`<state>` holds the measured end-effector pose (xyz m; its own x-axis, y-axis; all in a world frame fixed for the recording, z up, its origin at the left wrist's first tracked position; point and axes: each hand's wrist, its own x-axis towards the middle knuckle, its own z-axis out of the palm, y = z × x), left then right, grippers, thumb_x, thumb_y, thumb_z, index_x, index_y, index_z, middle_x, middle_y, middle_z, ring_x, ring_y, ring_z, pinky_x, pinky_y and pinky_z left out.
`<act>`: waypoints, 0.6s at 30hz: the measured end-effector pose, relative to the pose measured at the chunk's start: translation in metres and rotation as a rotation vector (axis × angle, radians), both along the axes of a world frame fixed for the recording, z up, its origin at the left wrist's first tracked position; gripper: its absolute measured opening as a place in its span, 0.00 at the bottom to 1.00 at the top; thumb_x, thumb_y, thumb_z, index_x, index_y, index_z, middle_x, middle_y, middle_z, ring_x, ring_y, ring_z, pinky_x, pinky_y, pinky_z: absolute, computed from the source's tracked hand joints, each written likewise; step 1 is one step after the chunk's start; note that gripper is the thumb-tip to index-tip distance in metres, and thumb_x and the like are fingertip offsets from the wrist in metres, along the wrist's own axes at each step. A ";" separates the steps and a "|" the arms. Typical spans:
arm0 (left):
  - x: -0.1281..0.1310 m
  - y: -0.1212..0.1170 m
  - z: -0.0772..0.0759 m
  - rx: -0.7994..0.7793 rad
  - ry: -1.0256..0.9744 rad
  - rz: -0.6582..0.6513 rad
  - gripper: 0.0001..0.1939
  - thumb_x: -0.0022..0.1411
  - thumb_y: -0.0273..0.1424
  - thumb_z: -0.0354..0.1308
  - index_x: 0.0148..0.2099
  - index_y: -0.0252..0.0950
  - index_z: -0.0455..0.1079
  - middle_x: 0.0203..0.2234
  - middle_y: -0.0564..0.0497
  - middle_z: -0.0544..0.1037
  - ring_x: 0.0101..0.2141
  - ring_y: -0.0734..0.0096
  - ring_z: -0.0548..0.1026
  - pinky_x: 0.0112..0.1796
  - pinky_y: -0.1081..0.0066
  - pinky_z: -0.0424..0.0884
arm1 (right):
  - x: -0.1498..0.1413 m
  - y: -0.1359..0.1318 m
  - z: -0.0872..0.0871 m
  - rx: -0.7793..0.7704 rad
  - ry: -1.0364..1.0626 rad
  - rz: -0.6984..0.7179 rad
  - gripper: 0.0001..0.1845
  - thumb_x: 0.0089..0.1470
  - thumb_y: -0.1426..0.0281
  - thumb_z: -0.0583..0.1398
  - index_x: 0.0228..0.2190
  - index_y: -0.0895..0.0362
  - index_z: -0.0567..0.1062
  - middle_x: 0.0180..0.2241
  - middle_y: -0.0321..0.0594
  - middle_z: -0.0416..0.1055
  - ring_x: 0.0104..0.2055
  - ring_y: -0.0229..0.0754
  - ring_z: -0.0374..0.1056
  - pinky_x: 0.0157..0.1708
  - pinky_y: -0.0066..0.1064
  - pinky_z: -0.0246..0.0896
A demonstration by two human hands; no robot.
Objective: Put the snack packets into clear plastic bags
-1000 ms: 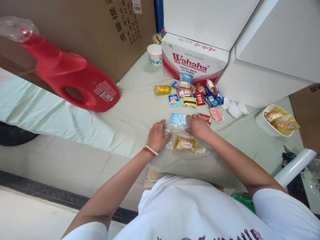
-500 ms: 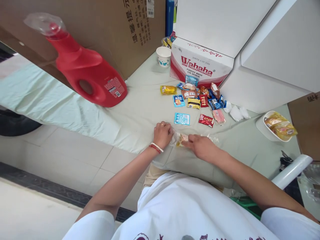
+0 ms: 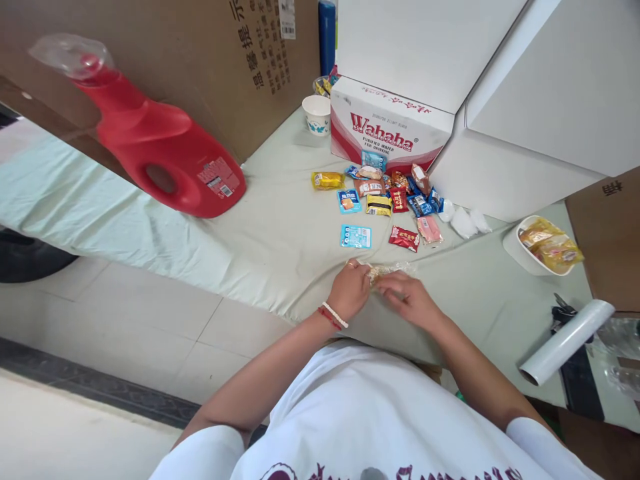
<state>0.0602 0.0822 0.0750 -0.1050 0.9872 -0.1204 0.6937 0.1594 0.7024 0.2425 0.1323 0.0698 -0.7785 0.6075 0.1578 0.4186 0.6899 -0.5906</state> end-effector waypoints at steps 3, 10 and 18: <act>0.006 -0.004 -0.001 -0.015 0.252 -0.060 0.17 0.68 0.24 0.47 0.47 0.38 0.78 0.42 0.42 0.75 0.46 0.58 0.72 0.42 0.63 0.70 | 0.021 0.011 -0.007 0.120 -0.077 -0.455 0.18 0.61 0.63 0.60 0.51 0.52 0.77 0.51 0.50 0.70 0.54 0.57 0.63 0.54 0.52 0.64; 0.002 -0.006 0.000 0.019 0.309 0.092 0.12 0.66 0.32 0.58 0.51 0.44 0.76 0.54 0.40 0.69 0.55 0.46 0.65 0.49 0.51 0.67 | 0.012 0.018 0.013 -0.070 -0.147 -0.475 0.10 0.63 0.68 0.55 0.41 0.53 0.76 0.47 0.46 0.71 0.44 0.48 0.70 0.46 0.39 0.68; -0.019 -0.008 -0.006 -0.006 -0.416 0.275 0.28 0.49 0.25 0.65 0.53 0.37 0.64 0.46 0.43 0.71 0.47 0.58 0.75 0.50 0.55 0.73 | -0.054 0.007 0.021 -0.061 -0.138 -0.004 0.17 0.64 0.74 0.53 0.51 0.60 0.74 0.52 0.54 0.71 0.55 0.51 0.65 0.58 0.44 0.60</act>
<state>0.0414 0.0746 0.0689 -0.3034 0.9288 -0.2129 0.2863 0.3019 0.9093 0.1880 0.1391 0.0907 -0.7879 0.6156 0.0127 0.5011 0.6530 -0.5679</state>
